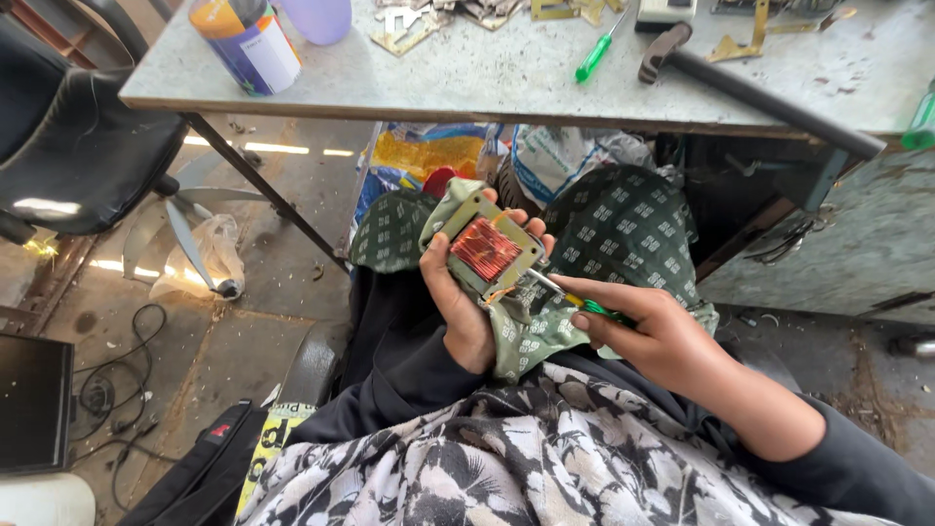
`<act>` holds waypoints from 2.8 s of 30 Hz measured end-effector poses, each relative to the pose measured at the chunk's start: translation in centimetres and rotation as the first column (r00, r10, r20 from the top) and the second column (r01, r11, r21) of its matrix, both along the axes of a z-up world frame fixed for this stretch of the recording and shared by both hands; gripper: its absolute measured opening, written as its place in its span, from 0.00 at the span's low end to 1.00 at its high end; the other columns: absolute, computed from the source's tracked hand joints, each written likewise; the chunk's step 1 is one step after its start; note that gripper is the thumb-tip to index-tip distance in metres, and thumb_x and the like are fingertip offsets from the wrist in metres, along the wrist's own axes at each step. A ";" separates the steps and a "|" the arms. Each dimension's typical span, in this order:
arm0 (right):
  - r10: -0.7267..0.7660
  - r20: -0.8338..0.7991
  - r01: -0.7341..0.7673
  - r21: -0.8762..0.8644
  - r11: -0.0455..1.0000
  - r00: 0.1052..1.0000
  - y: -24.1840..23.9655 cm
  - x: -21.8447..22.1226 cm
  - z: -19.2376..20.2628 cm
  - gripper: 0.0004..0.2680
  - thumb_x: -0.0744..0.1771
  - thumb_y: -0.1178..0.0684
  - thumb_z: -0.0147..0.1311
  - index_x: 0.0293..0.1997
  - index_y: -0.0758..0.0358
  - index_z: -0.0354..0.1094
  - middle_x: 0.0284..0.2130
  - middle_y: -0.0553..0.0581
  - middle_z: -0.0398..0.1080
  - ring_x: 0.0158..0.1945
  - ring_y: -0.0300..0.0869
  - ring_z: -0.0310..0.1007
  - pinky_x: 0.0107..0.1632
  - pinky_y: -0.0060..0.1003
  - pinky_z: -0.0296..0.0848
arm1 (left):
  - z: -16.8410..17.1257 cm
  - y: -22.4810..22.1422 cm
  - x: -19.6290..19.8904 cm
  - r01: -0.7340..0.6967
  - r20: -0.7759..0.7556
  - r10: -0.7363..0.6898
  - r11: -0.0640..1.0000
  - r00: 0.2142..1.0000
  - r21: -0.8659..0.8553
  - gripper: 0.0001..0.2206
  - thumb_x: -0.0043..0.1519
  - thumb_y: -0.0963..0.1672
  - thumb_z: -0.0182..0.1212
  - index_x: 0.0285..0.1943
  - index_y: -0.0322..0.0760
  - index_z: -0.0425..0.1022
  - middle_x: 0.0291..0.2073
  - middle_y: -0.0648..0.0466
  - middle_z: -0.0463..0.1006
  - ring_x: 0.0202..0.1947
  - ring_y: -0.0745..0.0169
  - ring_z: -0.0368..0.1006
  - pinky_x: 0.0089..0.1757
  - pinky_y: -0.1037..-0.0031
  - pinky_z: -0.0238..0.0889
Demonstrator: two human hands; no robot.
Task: The person disassembles and repairs a transformer by using a screwdriver to remove internal components and scrapings bits of wire with a small blade.
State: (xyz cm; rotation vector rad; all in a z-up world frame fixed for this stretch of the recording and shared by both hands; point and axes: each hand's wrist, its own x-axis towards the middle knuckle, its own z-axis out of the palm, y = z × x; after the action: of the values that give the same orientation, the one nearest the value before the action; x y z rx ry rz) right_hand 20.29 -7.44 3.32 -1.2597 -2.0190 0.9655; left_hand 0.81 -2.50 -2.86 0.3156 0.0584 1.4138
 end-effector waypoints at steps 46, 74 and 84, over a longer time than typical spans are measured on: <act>-0.329 -0.421 0.003 -0.612 0.791 0.845 6.1 2.2 -10.9 0.06 0.70 0.53 0.53 0.48 0.64 0.68 0.24 0.45 0.67 0.20 0.28 0.59 0.23 0.25 0.56 | -4.0 0.4 0.7 0.332 -0.235 -0.410 0.891 0.881 -0.309 0.20 0.66 0.51 0.59 0.57 0.31 0.73 0.42 0.48 0.81 0.38 0.60 0.79 0.42 0.67 0.76; -0.213 -0.456 -0.151 -0.639 0.754 0.864 13.4 3.1 -7.8 0.03 0.67 0.57 0.56 0.40 0.64 0.69 0.23 0.49 0.67 0.17 0.30 0.58 0.21 0.26 0.57 | -6.8 2.0 -2.5 0.003 -0.175 -0.056 0.957 0.983 -0.291 0.24 0.67 0.59 0.52 0.53 0.37 0.71 0.46 0.43 0.79 0.42 0.49 0.79 0.43 0.55 0.77; -0.321 -0.762 -0.119 -0.458 0.881 0.562 19.7 2.6 -5.3 0.10 0.71 0.53 0.55 0.57 0.59 0.63 0.38 0.55 0.72 0.27 0.34 0.64 0.27 0.26 0.61 | -8.0 2.9 -3.2 -0.041 -0.137 0.012 0.977 0.990 -0.211 0.33 0.65 0.62 0.45 0.54 0.28 0.73 0.44 0.39 0.81 0.37 0.44 0.80 0.38 0.52 0.77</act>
State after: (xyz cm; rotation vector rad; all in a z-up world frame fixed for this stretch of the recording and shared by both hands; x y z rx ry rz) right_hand 22.93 12.24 -1.98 -0.8339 -0.9614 1.6618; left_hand -2.42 0.35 -10.88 0.2323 0.3250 1.3970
